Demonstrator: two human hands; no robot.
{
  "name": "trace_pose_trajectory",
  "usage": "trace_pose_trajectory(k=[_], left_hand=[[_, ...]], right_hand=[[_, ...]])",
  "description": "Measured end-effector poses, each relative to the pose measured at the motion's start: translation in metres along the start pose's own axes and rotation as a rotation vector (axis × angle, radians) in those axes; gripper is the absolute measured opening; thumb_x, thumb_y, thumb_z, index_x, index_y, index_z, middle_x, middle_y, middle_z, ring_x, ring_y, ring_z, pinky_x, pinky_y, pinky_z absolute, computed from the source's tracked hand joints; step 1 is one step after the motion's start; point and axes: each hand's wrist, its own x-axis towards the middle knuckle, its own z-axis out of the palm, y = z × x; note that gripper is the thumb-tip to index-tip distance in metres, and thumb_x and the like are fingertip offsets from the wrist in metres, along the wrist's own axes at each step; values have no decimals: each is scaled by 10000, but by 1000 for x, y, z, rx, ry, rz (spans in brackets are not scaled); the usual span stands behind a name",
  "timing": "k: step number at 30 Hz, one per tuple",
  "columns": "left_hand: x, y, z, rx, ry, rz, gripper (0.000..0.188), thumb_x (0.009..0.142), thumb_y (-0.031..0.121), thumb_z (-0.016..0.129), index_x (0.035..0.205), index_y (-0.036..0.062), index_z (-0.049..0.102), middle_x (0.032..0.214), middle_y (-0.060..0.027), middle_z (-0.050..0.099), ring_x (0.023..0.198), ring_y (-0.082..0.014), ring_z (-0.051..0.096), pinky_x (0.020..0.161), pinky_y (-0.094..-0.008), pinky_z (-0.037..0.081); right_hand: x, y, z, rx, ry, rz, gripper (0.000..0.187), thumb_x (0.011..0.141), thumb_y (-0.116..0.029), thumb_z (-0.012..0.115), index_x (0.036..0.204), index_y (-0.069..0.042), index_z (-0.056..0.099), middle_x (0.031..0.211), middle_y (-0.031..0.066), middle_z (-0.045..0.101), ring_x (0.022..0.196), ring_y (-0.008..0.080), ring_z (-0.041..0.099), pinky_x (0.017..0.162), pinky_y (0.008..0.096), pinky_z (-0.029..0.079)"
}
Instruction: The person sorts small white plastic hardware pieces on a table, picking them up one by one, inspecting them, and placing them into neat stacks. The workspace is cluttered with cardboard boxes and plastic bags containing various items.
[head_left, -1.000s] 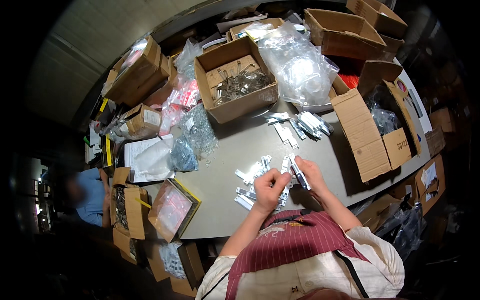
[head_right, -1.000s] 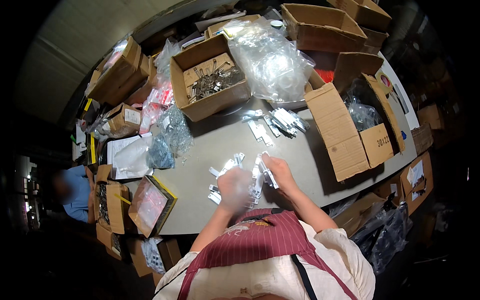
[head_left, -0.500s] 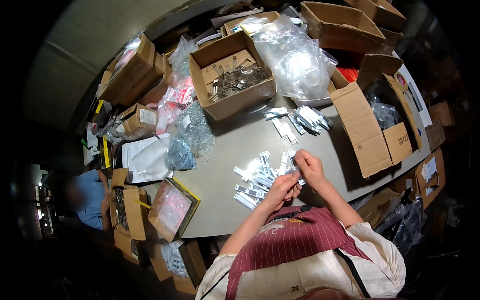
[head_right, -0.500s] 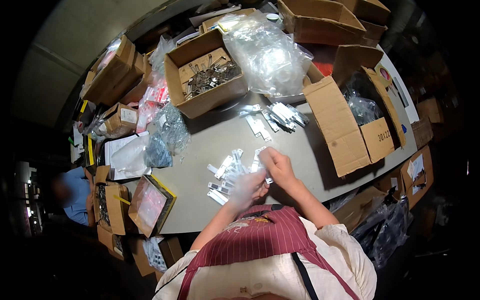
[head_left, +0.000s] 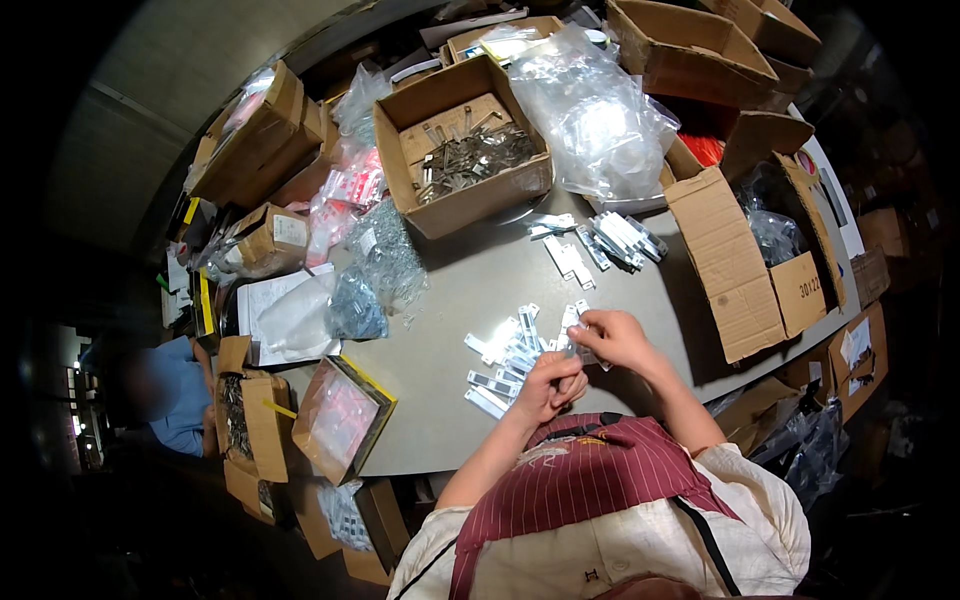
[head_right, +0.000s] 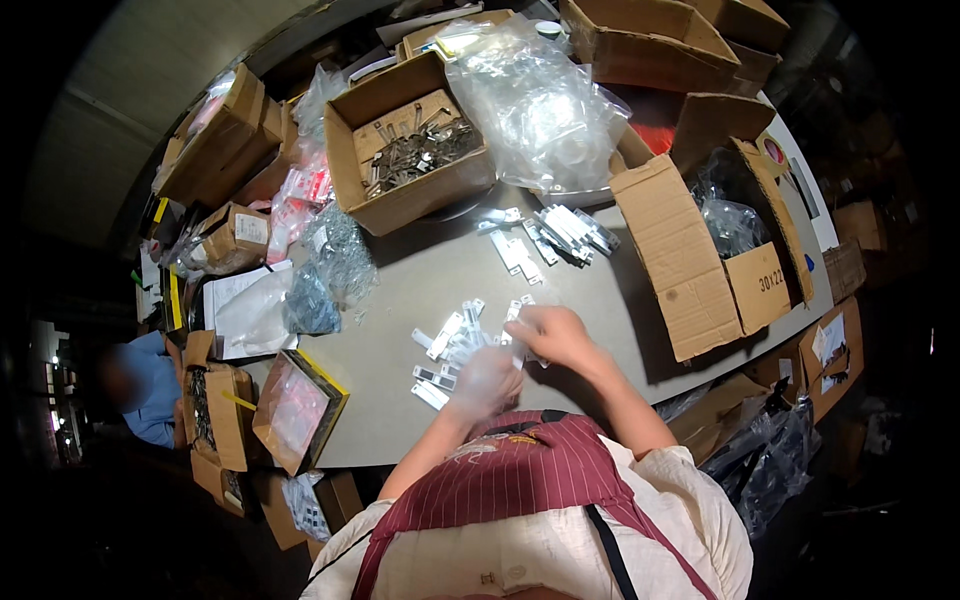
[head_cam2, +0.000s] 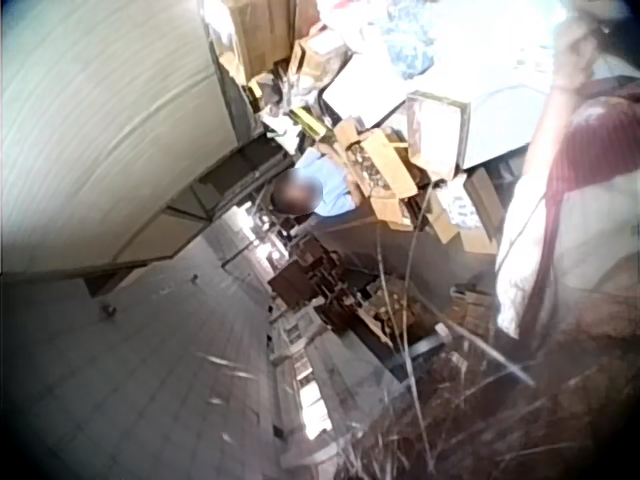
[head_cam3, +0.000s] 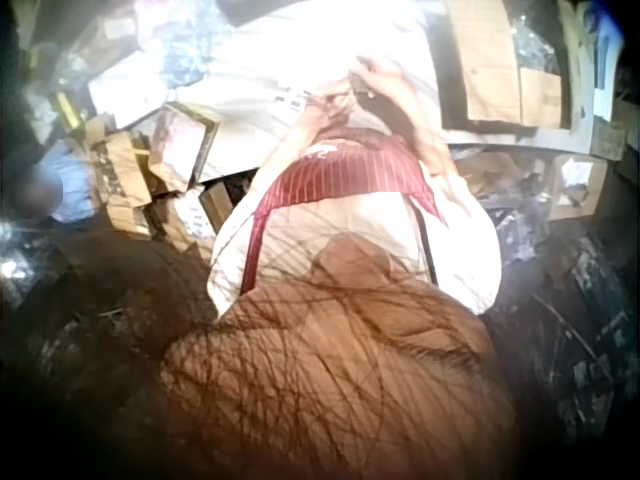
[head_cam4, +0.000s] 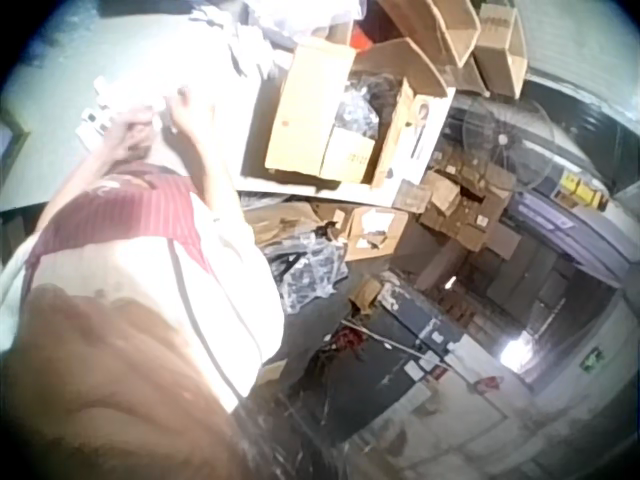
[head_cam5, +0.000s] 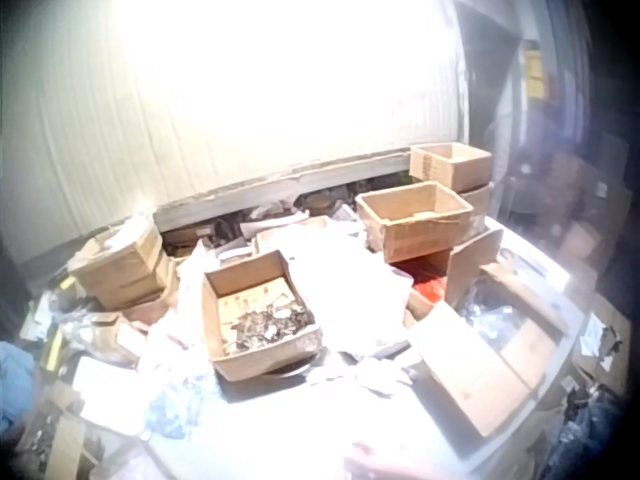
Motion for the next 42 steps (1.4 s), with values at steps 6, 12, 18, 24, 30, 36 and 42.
trace_pose_trajectory(k=[6,12,18,24,30,36,42], left_hand=[[-7,18,-9,-205,-276,90,338,847,213,615,961,-105,632,760,-209,645,429,-79,411,465,-188,333],[3,27,-8,311,-7,-11,212,896,180,611,949,-26,610,837,-78,630,609,-124,497,539,-248,385],[5,17,-11,-179,288,31,199,986,216,557,890,43,579,618,33,457,475,-25,300,448,-184,217],[17,21,-11,186,334,-16,193,1012,229,536,861,109,548,690,49,474,575,-46,427,497,-214,329],[17,36,14,367,366,-84,203,956,156,589,768,102,536,705,39,485,592,-57,457,495,-247,354],[12,22,9,1113,467,292,207,905,103,607,709,50,564,671,-36,520,600,-162,530,521,-311,411],[3,12,-4,569,325,348,227,901,150,644,717,32,583,635,-53,564,500,-141,460,451,-261,329]], right_hand=[[60,22,-2,-613,220,-52,500,824,-475,736,894,9,629,766,159,664,704,326,688,625,419,536],[105,47,-2,-704,325,3,450,739,-325,794,962,20,611,835,183,671,734,365,698,661,438,575],[82,51,-27,103,51,144,146,853,-156,608,809,-22,646,599,72,593,555,203,622,505,342,491],[15,9,-39,788,-386,253,170,856,-94,534,900,14,658,604,6,567,454,83,512,409,226,397],[-10,1,-27,983,-442,314,212,935,-221,646,888,-15,664,665,18,610,524,77,555,463,217,407],[-21,6,16,1238,-139,292,243,936,-271,689,964,-29,698,802,-9,662,651,62,590,555,217,443],[-13,-2,10,1192,132,275,260,961,-304,659,944,-46,685,775,-17,654,629,51,585,553,217,448]])
